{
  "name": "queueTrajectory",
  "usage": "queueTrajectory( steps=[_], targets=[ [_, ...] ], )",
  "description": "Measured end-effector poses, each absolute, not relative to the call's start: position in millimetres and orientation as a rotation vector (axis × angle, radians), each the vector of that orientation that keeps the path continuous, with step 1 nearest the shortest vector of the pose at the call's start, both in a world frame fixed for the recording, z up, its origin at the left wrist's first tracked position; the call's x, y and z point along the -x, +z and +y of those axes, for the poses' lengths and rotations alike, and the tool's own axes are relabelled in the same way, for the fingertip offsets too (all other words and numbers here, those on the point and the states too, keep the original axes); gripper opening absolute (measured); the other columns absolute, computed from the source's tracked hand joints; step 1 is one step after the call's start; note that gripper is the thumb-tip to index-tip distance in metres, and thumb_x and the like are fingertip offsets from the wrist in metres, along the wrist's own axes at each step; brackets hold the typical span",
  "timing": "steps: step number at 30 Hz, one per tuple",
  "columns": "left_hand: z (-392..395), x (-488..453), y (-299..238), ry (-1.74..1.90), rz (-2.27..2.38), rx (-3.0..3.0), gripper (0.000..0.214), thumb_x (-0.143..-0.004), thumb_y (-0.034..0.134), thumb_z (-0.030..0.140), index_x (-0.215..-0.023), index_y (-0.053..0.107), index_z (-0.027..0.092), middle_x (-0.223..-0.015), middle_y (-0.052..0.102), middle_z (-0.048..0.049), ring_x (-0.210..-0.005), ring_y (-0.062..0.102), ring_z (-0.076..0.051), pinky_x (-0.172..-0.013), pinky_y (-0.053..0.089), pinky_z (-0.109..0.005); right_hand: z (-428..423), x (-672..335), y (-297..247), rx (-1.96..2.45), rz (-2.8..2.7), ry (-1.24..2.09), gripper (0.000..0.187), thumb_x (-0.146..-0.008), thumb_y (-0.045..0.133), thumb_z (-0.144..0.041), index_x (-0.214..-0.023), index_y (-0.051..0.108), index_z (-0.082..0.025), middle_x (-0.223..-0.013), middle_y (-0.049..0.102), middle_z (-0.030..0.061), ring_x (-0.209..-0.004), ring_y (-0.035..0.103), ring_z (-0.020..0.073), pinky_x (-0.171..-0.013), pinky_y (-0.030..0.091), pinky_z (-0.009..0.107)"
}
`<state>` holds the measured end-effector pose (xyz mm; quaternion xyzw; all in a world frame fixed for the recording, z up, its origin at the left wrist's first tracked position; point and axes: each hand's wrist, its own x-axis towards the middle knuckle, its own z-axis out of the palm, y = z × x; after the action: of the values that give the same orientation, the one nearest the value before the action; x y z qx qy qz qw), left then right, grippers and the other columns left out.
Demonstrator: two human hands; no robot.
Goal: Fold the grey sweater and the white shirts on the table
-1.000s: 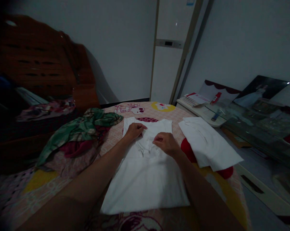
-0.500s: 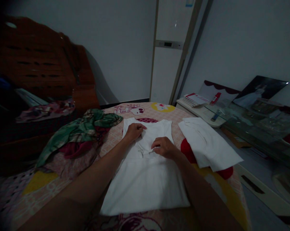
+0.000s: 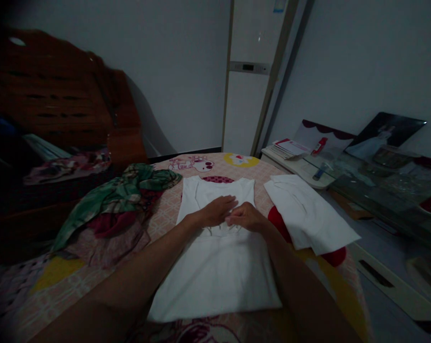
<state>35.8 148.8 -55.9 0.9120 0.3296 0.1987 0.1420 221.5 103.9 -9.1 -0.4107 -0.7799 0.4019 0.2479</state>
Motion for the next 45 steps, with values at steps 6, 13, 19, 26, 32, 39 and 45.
queueTrajectory(
  steps=[6,13,19,26,32,39,45],
  targets=[
    [149,-31,-57,0.432,1.0,-2.663,0.058,-0.098,0.046,0.046,-0.149,0.042,0.018,-0.155,0.039,-0.0167,-0.145,0.035,-0.029,-0.118,0.028,-0.044,120,-249,0,1.203,-1.592,1.032,0.038,-0.075,0.07,-0.053,-0.069,0.073,-0.015,-0.065,0.072,0.0069,-0.054,0.061,0.0133,-0.054,0.05,0.025],
    [146,-30,-47,0.28,0.938,-2.654,0.069,-0.087,0.061,0.057,-0.148,0.045,0.027,-0.159,0.032,-0.0127,-0.148,0.026,-0.036,-0.118,0.02,-0.053,117,-256,-10,1.552,-1.855,1.211,0.025,-0.071,0.072,-0.034,-0.056,0.065,-0.015,-0.048,0.063,0.0012,-0.037,0.049,0.008,-0.034,0.034,0.018],
    [146,-30,-48,0.279,0.97,-2.657,0.069,-0.087,0.061,0.056,-0.148,0.044,0.028,-0.159,0.034,-0.0108,-0.148,0.027,-0.033,-0.119,0.019,-0.05,110,-251,4,1.447,-1.817,1.348,0.02,-0.07,0.07,-0.034,-0.063,0.065,-0.015,-0.052,0.064,0.0004,-0.039,0.052,0.0089,-0.035,0.036,0.018],
    [149,-26,-52,0.403,0.953,-2.584,0.062,-0.089,0.061,0.049,-0.145,0.049,0.025,-0.155,0.041,-0.0115,-0.146,0.033,-0.029,-0.119,0.022,-0.047,105,-232,-8,1.561,-2.01,1.351,0.011,-0.063,0.071,-0.023,-0.064,0.063,-0.016,-0.047,0.058,-0.004,-0.037,0.049,0.0077,-0.035,0.032,0.016],
    [151,-24,-51,0.506,0.934,-2.511,0.056,-0.087,0.065,0.046,-0.138,0.055,0.025,-0.153,0.045,-0.0108,-0.142,0.04,-0.026,-0.119,0.027,-0.043,107,-235,-2,1.582,-2.001,1.326,0.016,-0.066,0.07,-0.028,-0.067,0.06,-0.016,-0.048,0.057,-0.0045,-0.037,0.048,0.0076,-0.037,0.032,0.018],
    [150,-27,-41,0.64,0.805,-2.296,0.055,-0.088,0.063,0.047,-0.136,0.056,0.022,-0.148,0.051,-0.0084,-0.137,0.047,-0.023,-0.117,0.033,-0.035,105,-229,-7,1.489,-2.091,1.37,0.012,-0.066,0.069,-0.026,-0.064,0.062,-0.016,-0.046,0.053,-0.0051,-0.039,0.046,0.0078,-0.039,0.031,0.019],
    [145,-35,-49,0.404,0.814,-2.453,0.063,-0.091,0.059,0.049,-0.146,0.044,0.022,-0.153,0.044,-0.0116,-0.143,0.039,-0.027,-0.121,0.018,-0.048,107,-222,-18,1.427,-2.109,1.302,0.015,-0.065,0.069,-0.027,-0.059,0.06,-0.017,-0.047,0.056,-0.0034,-0.041,0.05,0.0096,-0.04,0.034,0.02]
  ],
)
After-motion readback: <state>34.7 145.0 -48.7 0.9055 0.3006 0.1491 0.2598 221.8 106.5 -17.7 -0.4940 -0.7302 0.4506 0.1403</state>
